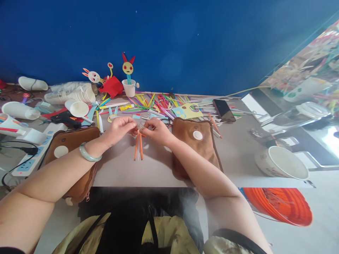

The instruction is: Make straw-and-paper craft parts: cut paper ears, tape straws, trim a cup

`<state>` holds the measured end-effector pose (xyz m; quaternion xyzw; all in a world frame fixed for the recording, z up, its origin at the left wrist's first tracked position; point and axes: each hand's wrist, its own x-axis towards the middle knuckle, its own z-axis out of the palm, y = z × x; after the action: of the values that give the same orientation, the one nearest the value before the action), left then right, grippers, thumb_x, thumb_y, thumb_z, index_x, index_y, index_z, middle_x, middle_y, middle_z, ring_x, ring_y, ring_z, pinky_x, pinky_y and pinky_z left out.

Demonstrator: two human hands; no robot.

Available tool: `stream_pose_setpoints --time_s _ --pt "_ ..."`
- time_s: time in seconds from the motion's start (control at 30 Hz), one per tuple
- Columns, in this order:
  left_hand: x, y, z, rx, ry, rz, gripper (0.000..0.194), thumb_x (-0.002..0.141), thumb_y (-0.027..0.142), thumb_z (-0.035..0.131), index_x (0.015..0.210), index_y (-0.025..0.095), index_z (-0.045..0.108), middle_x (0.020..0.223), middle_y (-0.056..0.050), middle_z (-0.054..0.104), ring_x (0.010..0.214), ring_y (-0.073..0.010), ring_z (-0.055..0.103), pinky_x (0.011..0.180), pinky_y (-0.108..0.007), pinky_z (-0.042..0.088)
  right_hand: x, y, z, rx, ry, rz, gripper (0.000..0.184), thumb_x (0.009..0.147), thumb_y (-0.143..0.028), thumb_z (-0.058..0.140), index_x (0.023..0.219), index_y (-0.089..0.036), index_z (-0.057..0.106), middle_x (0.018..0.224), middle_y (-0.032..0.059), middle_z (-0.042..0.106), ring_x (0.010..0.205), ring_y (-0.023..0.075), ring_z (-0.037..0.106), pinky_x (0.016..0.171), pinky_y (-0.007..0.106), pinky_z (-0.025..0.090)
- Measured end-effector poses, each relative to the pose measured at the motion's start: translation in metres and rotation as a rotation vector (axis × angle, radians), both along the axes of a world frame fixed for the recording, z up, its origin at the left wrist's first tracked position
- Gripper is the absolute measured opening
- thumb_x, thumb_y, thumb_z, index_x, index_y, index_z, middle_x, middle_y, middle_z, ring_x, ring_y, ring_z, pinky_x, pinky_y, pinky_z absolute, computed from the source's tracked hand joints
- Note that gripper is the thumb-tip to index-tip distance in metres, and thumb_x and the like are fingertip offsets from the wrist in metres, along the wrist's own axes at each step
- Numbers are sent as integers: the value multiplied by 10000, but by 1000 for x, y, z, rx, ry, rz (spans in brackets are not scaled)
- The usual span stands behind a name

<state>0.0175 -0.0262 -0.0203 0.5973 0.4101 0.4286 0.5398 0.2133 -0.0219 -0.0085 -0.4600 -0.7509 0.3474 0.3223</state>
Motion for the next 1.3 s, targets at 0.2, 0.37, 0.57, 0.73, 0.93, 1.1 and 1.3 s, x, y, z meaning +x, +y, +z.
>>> stream_pose_setpoints --time_s 0.2,0.37,0.57,0.73,0.93,1.1,1.3 --pt "-1 0 -5 82 72 32 272 858 421 670 821 156 622 763 -32 684 689 -143 686 649 -271 590 -1 -2 -1 6 -35 -33 205 741 -326 658 612 -188 577 742 -4 502 737 141 457 680 289 375" --pt "-1 2 -7 116 150 25 325 774 437 767 824 152 619 731 -30 674 644 -140 652 580 -260 538 -2 -2 -6 14 -58 -43 195 740 -329 675 625 -189 604 762 5 497 765 153 481 699 298 405" --pt "0 4 -5 92 160 -3 240 837 370 702 784 152 617 677 -6 634 586 -113 589 549 -251 493 -1 0 -10 58 -83 -33 208 741 -314 695 620 -201 568 733 -7 473 706 145 459 704 308 424" --pt "-1 4 -6 85 129 -25 180 862 275 683 754 150 611 669 0 620 601 -95 573 584 -239 483 2 3 -6 73 -70 11 306 754 -385 687 587 -207 503 683 -13 457 676 147 445 638 298 382" --pt "0 6 -7 -147 -105 -80 204 884 289 681 802 141 568 717 -21 645 667 -109 653 674 -275 545 4 3 4 -46 -67 56 311 783 -376 608 567 -205 464 649 -14 469 656 143 443 640 304 370" --pt "-3 2 -7 277 240 74 156 867 177 618 769 187 498 696 7 610 633 -119 583 615 -280 455 0 0 4 1 -112 23 359 799 -447 642 565 -213 504 664 9 509 688 171 475 659 327 391" --pt "-6 -4 -2 507 451 129 193 851 122 587 755 213 446 677 13 584 611 -131 529 593 -291 395 -3 0 0 40 -89 56 488 801 -628 654 560 -225 521 641 2 502 653 169 466 732 376 439"
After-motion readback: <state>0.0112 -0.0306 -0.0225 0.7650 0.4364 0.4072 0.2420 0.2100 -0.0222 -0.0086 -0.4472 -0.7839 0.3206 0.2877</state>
